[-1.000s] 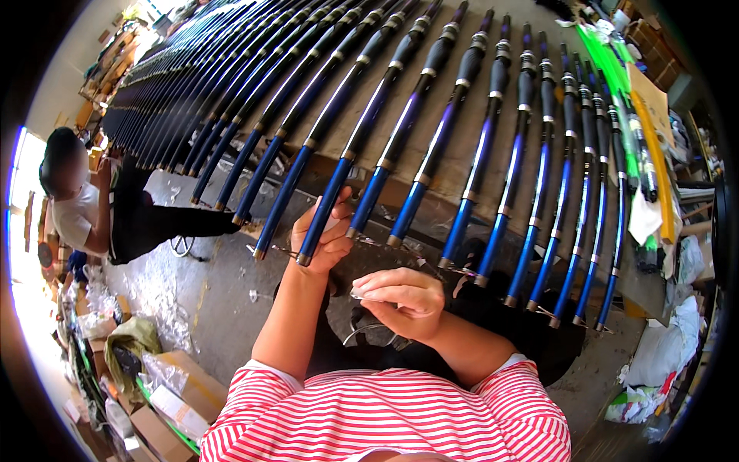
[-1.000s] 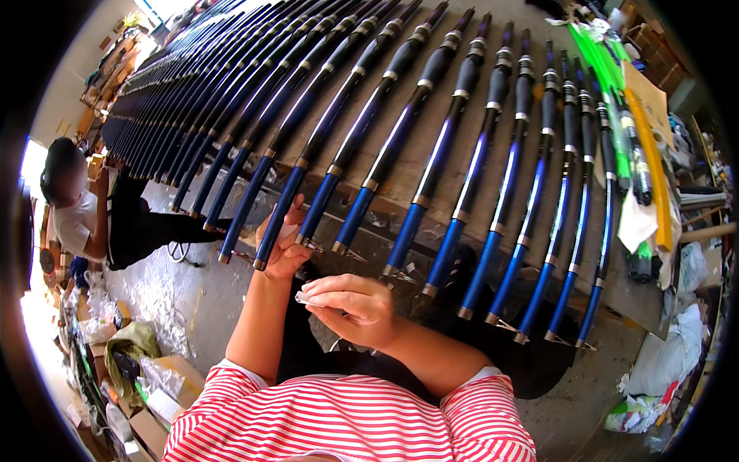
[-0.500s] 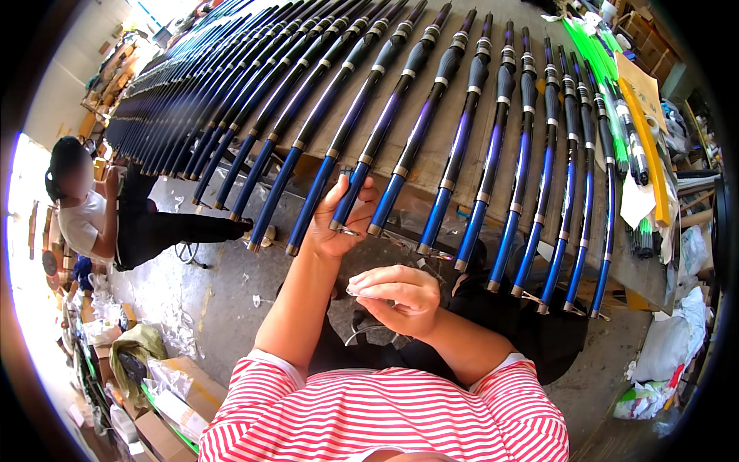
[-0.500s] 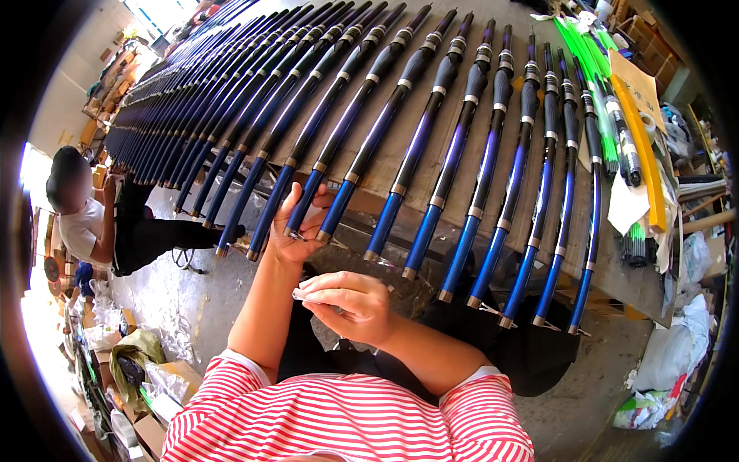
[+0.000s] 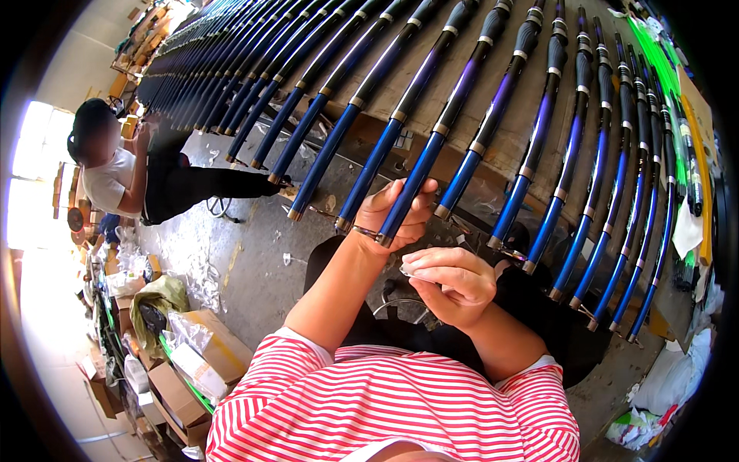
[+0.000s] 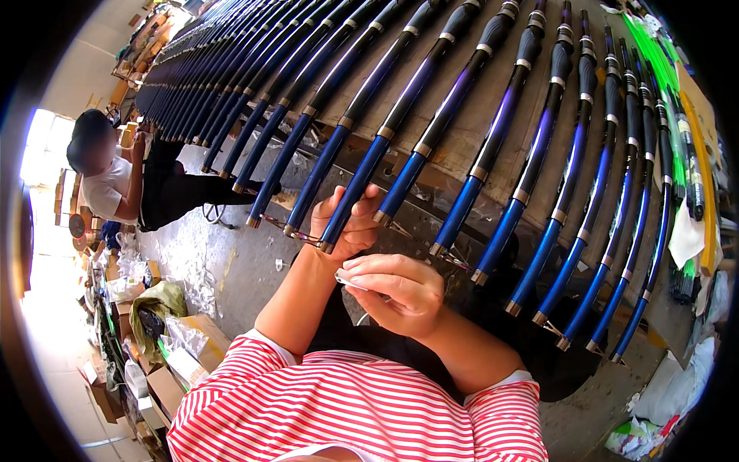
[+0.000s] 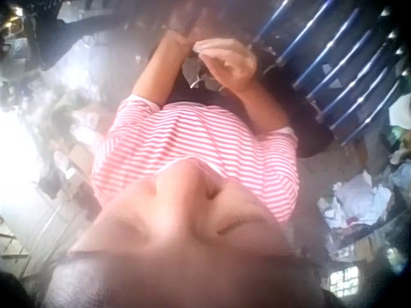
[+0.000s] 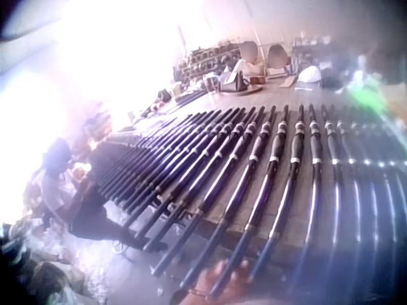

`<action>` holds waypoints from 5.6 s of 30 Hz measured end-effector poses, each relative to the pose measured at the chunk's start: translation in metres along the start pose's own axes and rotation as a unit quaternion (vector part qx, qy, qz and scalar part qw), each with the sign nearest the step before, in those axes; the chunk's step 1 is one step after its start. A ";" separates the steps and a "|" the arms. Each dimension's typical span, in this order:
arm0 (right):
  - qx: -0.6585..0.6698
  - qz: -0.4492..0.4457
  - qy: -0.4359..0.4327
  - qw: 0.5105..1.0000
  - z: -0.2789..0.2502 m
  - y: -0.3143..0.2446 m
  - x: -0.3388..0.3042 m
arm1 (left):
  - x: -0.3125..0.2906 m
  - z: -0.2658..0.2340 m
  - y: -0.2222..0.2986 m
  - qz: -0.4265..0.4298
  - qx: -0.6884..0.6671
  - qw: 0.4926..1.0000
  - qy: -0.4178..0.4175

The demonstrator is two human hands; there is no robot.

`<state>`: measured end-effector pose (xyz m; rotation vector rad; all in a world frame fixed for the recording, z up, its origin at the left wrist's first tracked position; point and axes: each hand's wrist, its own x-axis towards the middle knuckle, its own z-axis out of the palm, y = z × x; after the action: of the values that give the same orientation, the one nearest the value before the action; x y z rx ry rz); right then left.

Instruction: The person assembles components on a series of blue poles by picking up small metal guides and applying adhesive strips to secure them to the poles.

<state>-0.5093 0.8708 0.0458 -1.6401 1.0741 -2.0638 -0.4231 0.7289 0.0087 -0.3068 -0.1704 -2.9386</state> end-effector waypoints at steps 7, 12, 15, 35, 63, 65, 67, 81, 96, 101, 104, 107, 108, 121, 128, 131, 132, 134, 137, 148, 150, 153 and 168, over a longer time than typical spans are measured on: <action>-0.028 0.028 0.024 0.999 0.001 0.007 -0.002 | -0.004 -0.001 -0.001 0.012 0.008 1.000 0.017; -0.056 0.033 0.024 0.998 0.002 0.014 -0.001 | -0.004 0.005 -0.003 0.031 0.041 0.997 0.049; -0.052 0.042 0.020 0.998 0.003 0.016 -0.001 | -0.004 0.010 -0.002 0.029 0.041 0.997 0.065; -0.003 0.039 0.001 0.999 0.006 0.018 0.006 | -0.006 0.007 -0.004 0.048 0.064 0.993 0.081; -0.080 0.036 0.046 0.995 -0.003 0.005 -0.015 | -0.006 0.008 -0.002 0.015 0.091 0.993 0.076; -0.105 0.023 0.040 0.993 -0.002 0.001 -0.021 | -0.003 0.010 -0.005 0.013 0.069 0.995 0.071; -0.161 0.035 0.044 0.985 -0.001 -0.010 -0.024 | 0.000 0.013 -0.007 0.011 0.061 0.996 0.068; -0.556 0.159 -0.092 0.810 0.016 0.023 -0.162 | -0.165 -0.152 -0.035 -0.104 -0.059 0.891 0.438; -0.642 0.364 0.294 0.607 -0.050 -0.151 -0.317 | -0.204 -0.222 -0.017 -0.105 -0.031 0.828 0.550; -0.581 0.477 0.343 0.563 -0.002 -0.173 -0.397 | -0.168 -0.236 -0.035 -0.163 -0.037 0.842 0.512; -0.561 0.483 0.363 0.566 0.013 -0.168 -0.408 | -0.147 -0.246 -0.036 -0.184 -0.048 0.849 0.493; -0.587 0.477 0.367 0.542 0.017 -0.173 -0.422 | -0.126 -0.252 -0.054 -0.209 -0.098 0.841 0.489; -0.603 0.469 0.358 0.536 0.017 -0.171 -0.422 | -0.122 -0.267 -0.047 -0.231 -0.187 0.830 0.472; -0.626 0.537 0.350 0.444 0.021 -0.182 -0.445 | -0.125 -0.346 -0.065 -0.258 -0.938 -0.027 0.231; -0.624 0.531 0.348 0.456 0.003 -0.183 -0.423 | -0.116 -0.391 -0.078 -0.202 -0.924 -0.261 0.196; -0.641 0.516 0.347 0.451 -0.004 -0.175 -0.413 | -0.109 -0.394 -0.076 -0.181 -0.914 -0.325 0.164; -0.647 0.506 0.343 0.455 -0.006 -0.170 -0.405 | -0.106 -0.392 -0.069 -0.176 -0.909 -0.345 0.152; -0.654 0.501 0.345 0.450 0.000 -0.169 -0.396 | -0.106 -0.363 -0.076 -0.047 -0.838 -0.541 0.049; -0.662 0.450 0.334 0.498 0.013 -0.176 -0.346 | -0.101 -0.284 -0.093 0.277 -0.168 -0.838 -0.440; -0.544 0.279 -0.034 0.791 0.006 0.002 -0.191 | -0.123 -0.288 -0.088 0.295 -0.070 -0.864 -0.403; -0.491 0.337 -0.110 0.796 0.015 0.028 -0.183 | -0.136 -0.294 -0.098 0.253 -0.199 -0.866 -0.382; -0.497 0.324 -0.199 0.780 0.014 0.063 -0.201 | -0.141 -0.287 -0.115 0.214 -0.246 -0.850 -0.414; -0.471 0.082 -0.402 0.781 -0.036 0.028 -0.195 | -0.120 -0.167 -0.187 0.063 0.130 -0.926 -0.348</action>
<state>-0.4888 0.9897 -0.1145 -2.3443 1.8734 -0.4340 -0.3753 0.9095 -0.1967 0.7405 0.3095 -2.9790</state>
